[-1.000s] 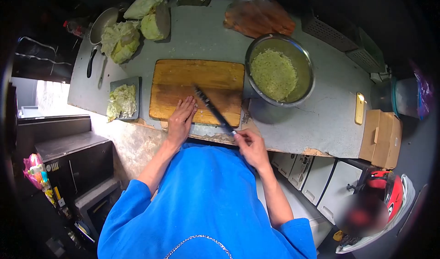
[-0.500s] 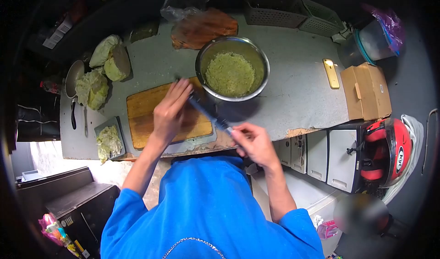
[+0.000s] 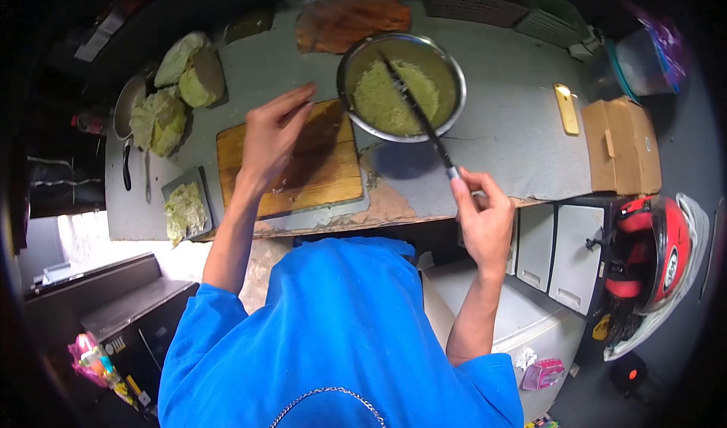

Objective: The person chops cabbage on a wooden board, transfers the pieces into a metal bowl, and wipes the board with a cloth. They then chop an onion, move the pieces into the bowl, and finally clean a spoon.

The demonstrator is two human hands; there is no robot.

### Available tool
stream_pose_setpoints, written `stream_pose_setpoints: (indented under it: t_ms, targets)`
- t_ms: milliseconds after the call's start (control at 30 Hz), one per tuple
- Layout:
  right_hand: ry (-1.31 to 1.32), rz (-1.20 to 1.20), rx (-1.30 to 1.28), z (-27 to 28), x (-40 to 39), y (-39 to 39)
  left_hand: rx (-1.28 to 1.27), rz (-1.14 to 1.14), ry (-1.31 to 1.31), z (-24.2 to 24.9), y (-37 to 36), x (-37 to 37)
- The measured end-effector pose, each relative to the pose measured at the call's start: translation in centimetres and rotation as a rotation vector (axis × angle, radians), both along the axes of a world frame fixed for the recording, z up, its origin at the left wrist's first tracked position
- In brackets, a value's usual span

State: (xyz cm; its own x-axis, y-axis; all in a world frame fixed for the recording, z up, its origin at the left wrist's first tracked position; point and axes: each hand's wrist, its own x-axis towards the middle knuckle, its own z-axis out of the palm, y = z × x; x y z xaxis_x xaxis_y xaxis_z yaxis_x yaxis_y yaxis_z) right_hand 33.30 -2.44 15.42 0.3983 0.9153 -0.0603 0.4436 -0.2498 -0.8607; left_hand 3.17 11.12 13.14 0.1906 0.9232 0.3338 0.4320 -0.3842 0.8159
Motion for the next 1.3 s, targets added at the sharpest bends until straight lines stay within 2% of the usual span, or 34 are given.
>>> stream_pose_setpoints:
  t_ms: [33,100,133,200,367,533,667,733,800,867,933,1033,1100,1133,1200,1233,1300]
  targets:
    - [0.161,0.077,-0.069,-0.3,-0.3,-0.4,-0.008,0.018,0.007,-0.6,-1.4,-1.8]
    - [0.388,0.236,-0.213,-1.2,-1.0,-1.0,-0.143,0.212,0.084,-3.1,-4.6,-4.9]
    - [0.395,0.31,-0.295,-2.3,-1.4,-1.0,-0.146,0.227,0.087,-4.7,-6.4,-5.9]
    - [0.405,0.39,-0.344,-5.2,-2.8,-0.9,-0.095,0.31,0.286,-8.3,-9.9,-7.5]
    - [0.457,0.399,-0.442,-10.1,-5.0,-1.1,-0.035,0.35,0.4,-12.8,-14.4,-7.2]
    - [0.49,0.57,-0.643,-10.5,-7.6,-2.0,0.085,0.362,0.38,-14.5,-13.8,-5.2]
    - [0.734,0.564,-0.654,-11.8,-8.1,-2.0,0.103,0.345,0.328,-14.7,-13.0,-5.4]
    - [0.768,0.541,-0.627,-11.6,-7.7,-1.6,0.123,0.338,0.342,-13.8,-11.6,-5.4]
    - [0.827,0.484,-0.584,-10.5,-7.1,-1.1,0.108,0.215,0.34,-12.7,-9.8,-5.1]
    - [0.84,0.417,-0.48,-8.3,-6.0,-0.9,0.201,0.124,0.356,-9.7,-7.4,-4.0]
    - [0.771,0.344,-0.327,-5.2,-4.7,-1.2,0.324,0.061,0.33,-5.8,-5.0,-1.9]
    - [0.395,0.206,-0.116,-1.2,-3.0,-1.6,0.424,-0.027,0.237,-2.1,-1.9,2.6]
    - [0.154,0.1,-0.054,-1.3,-1.8,-1.5,0.352,-0.089,0.251,-2.4,-0.2,5.4]
    - [0.155,0.113,-0.045,-2.0,-1.1,-1.7,0.314,-0.154,0.276,-2.7,0.4,6.3]
    - [-0.168,0.032,0.061,-3.0,0.1,-1.7,0.324,-0.172,0.247,-3.3,0.6,7.2]
    - [-0.067,-0.04,0.113,-3.1,0.0,-2.0,0.33,-0.153,0.255,-3.5,0.9,7.2]
    - [-0.169,-0.037,0.084,-2.7,0.0,-2.2,0.177,-0.26,0.237,-3.7,0.8,6.7]
